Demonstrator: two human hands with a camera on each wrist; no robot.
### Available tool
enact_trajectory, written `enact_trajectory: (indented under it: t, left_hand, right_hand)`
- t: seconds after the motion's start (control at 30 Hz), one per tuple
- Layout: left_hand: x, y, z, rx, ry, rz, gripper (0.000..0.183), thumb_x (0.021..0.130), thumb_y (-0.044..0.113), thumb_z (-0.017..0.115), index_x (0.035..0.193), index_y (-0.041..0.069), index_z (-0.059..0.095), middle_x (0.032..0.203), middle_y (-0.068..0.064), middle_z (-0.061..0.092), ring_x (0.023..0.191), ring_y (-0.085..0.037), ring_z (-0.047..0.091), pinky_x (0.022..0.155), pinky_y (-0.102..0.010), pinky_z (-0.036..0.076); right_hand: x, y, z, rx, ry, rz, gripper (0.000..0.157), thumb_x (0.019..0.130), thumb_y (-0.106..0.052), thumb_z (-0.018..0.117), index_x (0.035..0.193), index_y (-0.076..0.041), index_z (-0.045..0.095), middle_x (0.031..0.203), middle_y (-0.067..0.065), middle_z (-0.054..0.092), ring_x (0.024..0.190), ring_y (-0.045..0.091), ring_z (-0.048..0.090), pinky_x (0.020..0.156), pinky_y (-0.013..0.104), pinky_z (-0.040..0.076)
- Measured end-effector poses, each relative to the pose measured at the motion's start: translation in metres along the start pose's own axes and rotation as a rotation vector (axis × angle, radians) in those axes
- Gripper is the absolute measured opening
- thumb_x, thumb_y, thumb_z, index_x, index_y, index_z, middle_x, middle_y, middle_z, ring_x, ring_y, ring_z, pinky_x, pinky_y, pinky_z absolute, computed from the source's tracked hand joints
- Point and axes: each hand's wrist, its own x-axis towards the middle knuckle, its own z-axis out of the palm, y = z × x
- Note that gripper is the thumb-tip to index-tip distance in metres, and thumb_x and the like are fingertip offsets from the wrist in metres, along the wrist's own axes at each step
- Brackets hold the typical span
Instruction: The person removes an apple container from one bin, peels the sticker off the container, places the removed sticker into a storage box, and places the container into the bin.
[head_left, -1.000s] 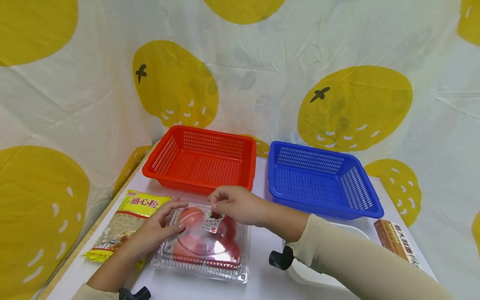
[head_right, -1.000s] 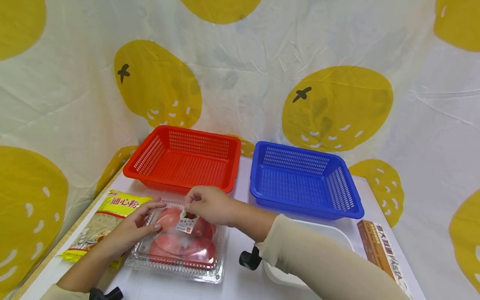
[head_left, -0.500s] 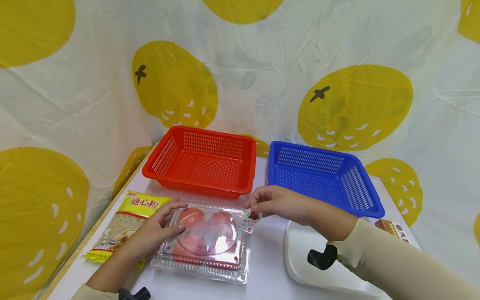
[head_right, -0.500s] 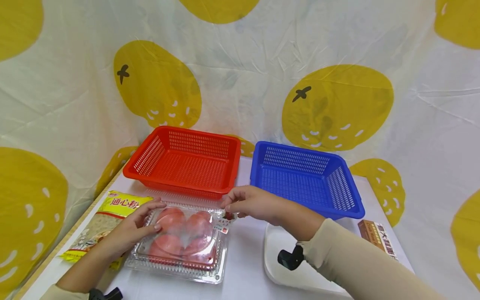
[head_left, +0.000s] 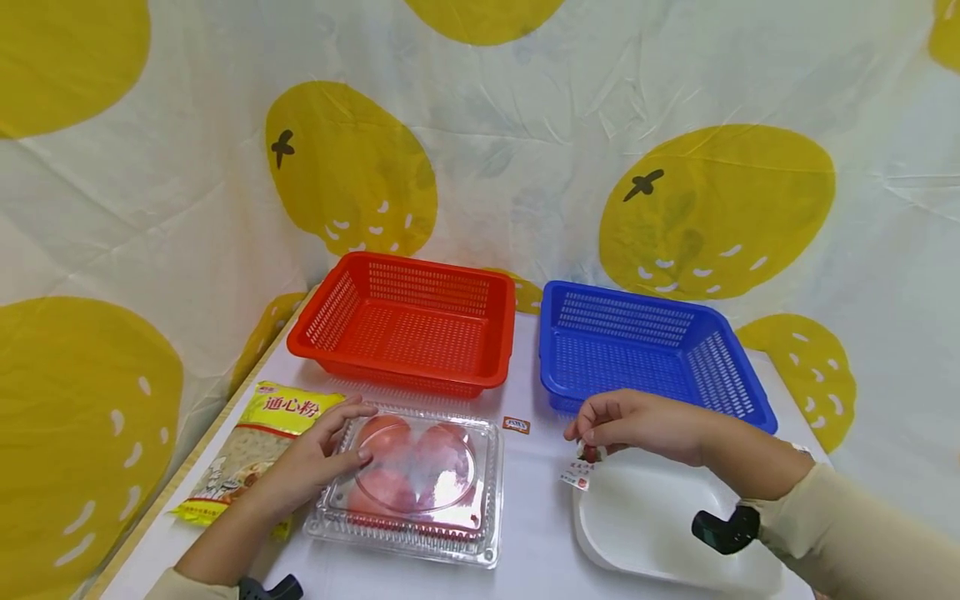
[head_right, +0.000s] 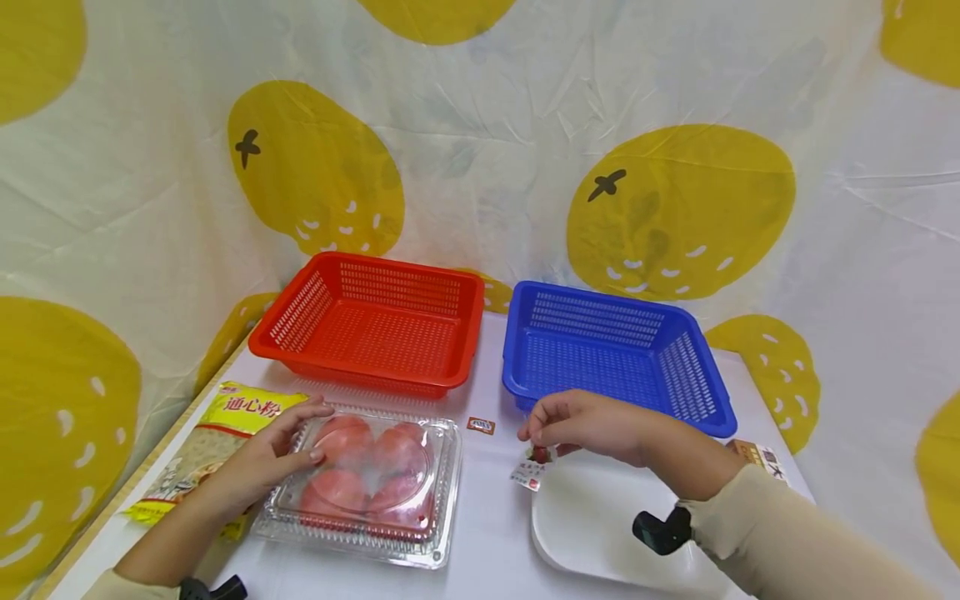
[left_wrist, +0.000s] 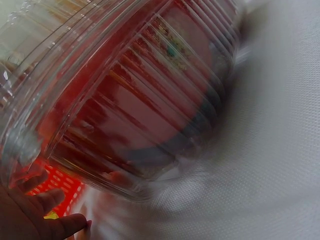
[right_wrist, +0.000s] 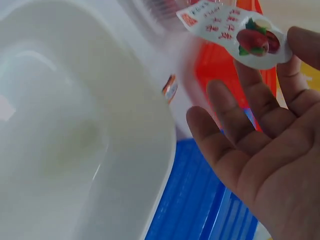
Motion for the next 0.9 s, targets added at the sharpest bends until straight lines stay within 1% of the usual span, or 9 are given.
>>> enact_trajectory:
  t: [0.13,0.3,0.4,0.43,0.53,0.67,0.73,0.8,0.9]
  left_hand:
    - [-0.001,0.001,0.000,0.004,-0.001,-0.007,0.059,0.099,0.031,0.078,0.152,0.026,0.053,0.179,-0.012,0.011,0.158,-0.055,0.015,0.119,-0.072,0.032]
    - [-0.001,0.002,-0.001,0.008,-0.004,-0.023,0.059,0.098,0.032,0.079,0.152,0.029,0.053,0.177,-0.011,0.018,0.154,-0.053,0.027,0.110,-0.059,0.051]
    - [-0.001,0.003,-0.001,0.020,-0.004,-0.030,0.059,0.098,0.033,0.079,0.152,0.032,0.054,0.174,-0.010,0.023,0.150,-0.053,0.033,0.109,-0.061,0.050]
    - [-0.001,0.003,-0.001,0.030,-0.003,-0.028,0.059,0.098,0.034,0.079,0.152,0.032,0.054,0.174,-0.010,0.024,0.151,-0.054,0.033,0.110,-0.064,0.048]
    - [0.000,0.003,0.000,0.029,-0.012,-0.024,0.058,0.099,0.033,0.078,0.152,0.032,0.054,0.175,-0.009,0.023,0.148,-0.055,0.036,0.108,-0.065,0.049]
    - [0.000,0.003,0.001,0.038,-0.014,-0.026,0.057,0.099,0.033,0.078,0.151,0.033,0.054,0.175,-0.008,0.024,0.147,-0.055,0.038,0.103,-0.056,0.055]
    - [0.000,0.003,0.001,0.043,-0.010,-0.025,0.057,0.099,0.033,0.078,0.151,0.033,0.054,0.174,-0.008,0.025,0.147,-0.054,0.038,0.103,-0.054,0.055]
    - [-0.001,0.004,0.000,0.053,-0.003,-0.023,0.057,0.099,0.033,0.078,0.151,0.033,0.054,0.174,-0.008,0.026,0.148,-0.054,0.036,0.107,-0.058,0.052]
    - [-0.002,0.004,0.000,0.068,0.001,-0.019,0.057,0.099,0.034,0.078,0.151,0.033,0.054,0.174,-0.008,0.026,0.151,-0.054,0.032,0.114,-0.069,0.040]
  right_hand:
    - [-0.013,0.021,-0.015,0.035,-0.072,0.014,0.018,0.108,-0.012,0.058,0.108,0.004,0.065,0.134,0.018,0.067,0.111,0.030,0.067,0.100,0.040,0.055]
    - [-0.020,0.052,-0.025,0.080,-0.172,0.038,0.020,0.107,-0.007,0.057,0.107,0.013,0.060,0.127,0.020,0.067,0.102,0.028,0.069,0.095,0.035,0.056]
    - [-0.021,0.067,-0.027,0.102,-0.196,0.058,0.021,0.106,-0.006,0.056,0.108,0.015,0.058,0.126,0.020,0.068,0.102,0.027,0.069,0.094,0.036,0.056]
    - [-0.021,0.072,-0.027,0.107,-0.198,0.065,0.021,0.106,-0.006,0.056,0.109,0.015,0.058,0.126,0.020,0.068,0.103,0.028,0.069,0.094,0.037,0.056]
    - [-0.022,0.085,-0.027,0.130,-0.205,0.089,0.021,0.106,-0.006,0.056,0.112,0.015,0.059,0.126,0.023,0.068,0.105,0.029,0.068,0.094,0.039,0.055]
    - [-0.021,0.097,-0.025,0.166,-0.226,0.141,0.019,0.107,-0.006,0.056,0.113,0.011,0.061,0.125,0.023,0.070,0.108,0.030,0.066,0.093,0.041,0.054]
    - [-0.019,0.102,-0.023,0.174,-0.236,0.162,0.017,0.108,-0.006,0.056,0.114,0.009,0.063,0.123,0.022,0.071,0.109,0.030,0.066,0.094,0.041,0.054]
    - [-0.017,0.107,-0.021,0.173,-0.243,0.177,0.016,0.108,-0.006,0.057,0.113,0.007,0.064,0.122,0.020,0.071,0.110,0.029,0.065,0.094,0.041,0.054]
    - [-0.015,0.111,-0.018,0.155,-0.243,0.206,0.016,0.107,-0.007,0.058,0.115,0.005,0.065,0.116,0.017,0.072,0.108,0.027,0.064,0.093,0.040,0.054]
